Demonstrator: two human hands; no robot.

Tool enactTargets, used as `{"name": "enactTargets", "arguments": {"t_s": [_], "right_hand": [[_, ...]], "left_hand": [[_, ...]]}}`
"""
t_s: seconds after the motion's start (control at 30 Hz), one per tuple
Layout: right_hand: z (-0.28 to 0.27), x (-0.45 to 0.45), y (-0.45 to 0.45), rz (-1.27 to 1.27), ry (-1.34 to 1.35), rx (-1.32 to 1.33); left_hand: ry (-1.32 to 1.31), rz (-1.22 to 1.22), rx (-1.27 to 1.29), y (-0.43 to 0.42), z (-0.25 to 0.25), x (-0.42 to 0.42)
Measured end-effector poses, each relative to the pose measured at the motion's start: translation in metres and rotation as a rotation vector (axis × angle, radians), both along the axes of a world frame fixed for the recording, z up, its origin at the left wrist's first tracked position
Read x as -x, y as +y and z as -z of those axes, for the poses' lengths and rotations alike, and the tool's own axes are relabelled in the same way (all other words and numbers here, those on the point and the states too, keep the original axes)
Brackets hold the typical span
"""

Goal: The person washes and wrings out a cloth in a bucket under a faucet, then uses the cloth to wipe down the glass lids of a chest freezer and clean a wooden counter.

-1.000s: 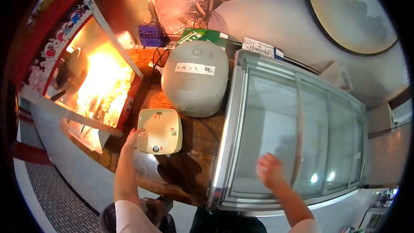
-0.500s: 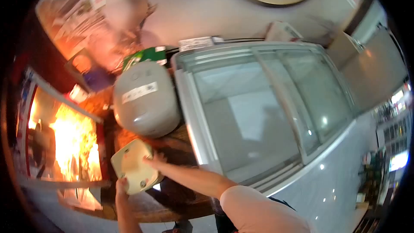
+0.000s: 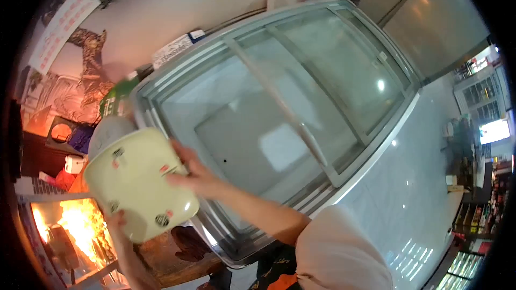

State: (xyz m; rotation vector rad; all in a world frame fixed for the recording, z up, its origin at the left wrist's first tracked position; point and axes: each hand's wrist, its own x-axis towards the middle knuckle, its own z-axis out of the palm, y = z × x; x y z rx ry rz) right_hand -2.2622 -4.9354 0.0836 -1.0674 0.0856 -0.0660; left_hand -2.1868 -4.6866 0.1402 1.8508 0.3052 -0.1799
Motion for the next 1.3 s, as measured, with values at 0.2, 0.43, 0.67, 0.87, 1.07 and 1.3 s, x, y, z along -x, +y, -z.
{"name": "enactTargets", "arguments": {"t_s": [0.2,0.43,0.67,0.87,1.07,1.3], "right_hand": [[0.099,0.027,-0.124,0.369,0.411,-0.233],[0.286,0.077,-0.172,0.475,0.637,-0.202],[0.411,0.137,-0.150,0.297,0.901,-0.176],[0.426,0.131,-0.180,0.281,1.033,-0.088],[0.354,0.063,-0.190,0.454,1.394,0.911],[0.074,-0.014,-0.135,0.596,0.155,1.562]], "left_hand": [[0.027,0.465,0.046,-0.190,0.161,-0.052],[0.539,0.668,-0.101,-0.245,0.375,-0.010],[0.850,0.456,0.203,-0.212,0.484,0.050],[0.646,0.587,-0.015,-0.227,0.531,0.083],[0.678,0.765,0.064,-0.273,0.563,0.130],[0.580,1.211,-0.032,-0.316,0.398,0.084]]}}
